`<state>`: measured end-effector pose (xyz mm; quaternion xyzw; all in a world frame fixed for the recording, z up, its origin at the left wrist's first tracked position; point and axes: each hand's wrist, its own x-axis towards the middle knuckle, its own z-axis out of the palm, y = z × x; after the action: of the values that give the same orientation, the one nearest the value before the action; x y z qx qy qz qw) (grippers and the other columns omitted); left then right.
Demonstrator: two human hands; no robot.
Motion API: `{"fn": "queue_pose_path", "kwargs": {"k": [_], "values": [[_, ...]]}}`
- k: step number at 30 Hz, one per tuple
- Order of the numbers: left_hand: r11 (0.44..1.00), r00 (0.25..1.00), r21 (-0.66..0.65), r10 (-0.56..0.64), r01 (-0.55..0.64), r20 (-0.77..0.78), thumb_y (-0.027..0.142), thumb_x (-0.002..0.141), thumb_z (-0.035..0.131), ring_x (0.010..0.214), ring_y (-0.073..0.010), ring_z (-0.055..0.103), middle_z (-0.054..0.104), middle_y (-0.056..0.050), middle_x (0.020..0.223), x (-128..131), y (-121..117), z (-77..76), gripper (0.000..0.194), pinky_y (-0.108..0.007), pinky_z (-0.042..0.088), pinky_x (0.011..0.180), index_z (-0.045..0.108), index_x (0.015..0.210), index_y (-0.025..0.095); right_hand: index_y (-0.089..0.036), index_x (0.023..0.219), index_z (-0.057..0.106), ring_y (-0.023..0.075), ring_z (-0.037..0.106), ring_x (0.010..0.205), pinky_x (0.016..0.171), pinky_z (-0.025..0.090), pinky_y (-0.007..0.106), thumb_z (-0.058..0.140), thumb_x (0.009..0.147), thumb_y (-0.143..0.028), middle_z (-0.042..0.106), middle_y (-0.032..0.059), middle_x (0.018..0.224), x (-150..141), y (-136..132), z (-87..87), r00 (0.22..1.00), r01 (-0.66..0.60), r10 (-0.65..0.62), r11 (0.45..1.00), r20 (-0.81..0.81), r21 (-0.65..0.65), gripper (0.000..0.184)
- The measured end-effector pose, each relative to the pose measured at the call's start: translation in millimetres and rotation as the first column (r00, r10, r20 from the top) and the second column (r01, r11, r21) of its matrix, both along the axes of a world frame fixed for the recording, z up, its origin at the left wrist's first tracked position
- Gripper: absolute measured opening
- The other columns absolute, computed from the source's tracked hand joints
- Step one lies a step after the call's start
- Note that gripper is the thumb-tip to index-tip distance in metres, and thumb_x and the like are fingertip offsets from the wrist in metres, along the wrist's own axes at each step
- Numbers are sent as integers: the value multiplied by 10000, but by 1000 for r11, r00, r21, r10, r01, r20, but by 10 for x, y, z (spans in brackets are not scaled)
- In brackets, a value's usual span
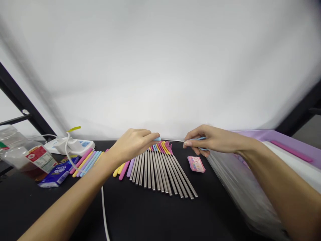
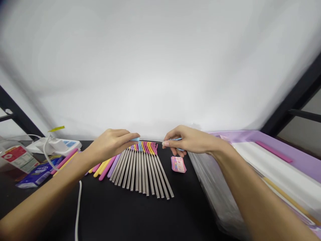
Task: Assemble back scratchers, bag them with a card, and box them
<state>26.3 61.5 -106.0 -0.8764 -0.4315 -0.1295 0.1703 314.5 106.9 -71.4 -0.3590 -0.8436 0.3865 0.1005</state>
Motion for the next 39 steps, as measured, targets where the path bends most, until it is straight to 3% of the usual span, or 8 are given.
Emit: {"fn": "queue_pose_path", "kwargs": {"k": [6,10,13,17,21,29,33,39], "values": [[982,988,-166,-70,93,139,367,1009,350,632,-148,556,626,-45,712,148,-38,-21,397,-278,383,627,682,1038,151,-173,682,610,119,499,527,541,372,242,515,900,-387,579,-10,584,-156,-56,-40,997,-50,32,966,74,253,320],[913,928,-378,-2,154,374,400,986,404,540,-102,454,584,-2,633,246,-80,13,400,-250,338,557,696,876,149,-179,621,589,100,380,490,510,291,243,496,906,-334,483,-37,525,-240,-104,-50,993,-82,42,913,108,399,337],[854,917,-493,50,166,395,435,976,401,501,-91,398,539,16,590,262,-94,36,418,-245,307,514,694,904,145,-179,681,634,100,363,496,507,265,248,495,915,-345,484,-38,537,-256,-128,-65,988,-107,53,908,142,406,319],[878,944,-450,-8,164,330,442,983,395,547,-106,485,636,1,680,275,-107,14,393,-255,368,585,678,1057,179,-171,829,677,118,463,571,542,300,250,503,918,-384,608,3,662,-274,-142,-133,979,-154,99,929,177,335,288],[925,954,-339,-73,173,290,361,985,436,734,-151,607,699,-59,886,316,-119,-10,303,-270,419,688,647,1092,171,-181,860,652,120,457,555,542,295,258,467,940,-440,587,0,653,-333,-140,-222,976,-162,103,935,193,316,328],[916,981,-383,-53,122,186,338,954,497,608,-116,536,639,-2,724,-57,36,138,212,-239,359,579,625,920,173,-184,897,672,162,518,704,629,357,272,391,951,-528,629,30,800,-205,-29,-145,986,-159,138,948,93,276,447],[937,985,-337,-43,97,164,334,944,509,643,-128,560,650,-12,755,6,25,79,198,-247,364,590,617,909,172,-205,1042,664,176,552,704,619,363,271,455,931,-452,660,37,816,-239,-50,-153,971,-141,98,971,217,194,342],[948,976,-285,-90,145,196,396,993,431,701,-129,592,671,-23,810,32,54,14,329,-249,398,646,665,929,173,-178,803,630,125,413,579,548,282,270,383,950,-526,521,-7,649,-360,-35,-260,989,-112,76,946,129,303,452]]}}
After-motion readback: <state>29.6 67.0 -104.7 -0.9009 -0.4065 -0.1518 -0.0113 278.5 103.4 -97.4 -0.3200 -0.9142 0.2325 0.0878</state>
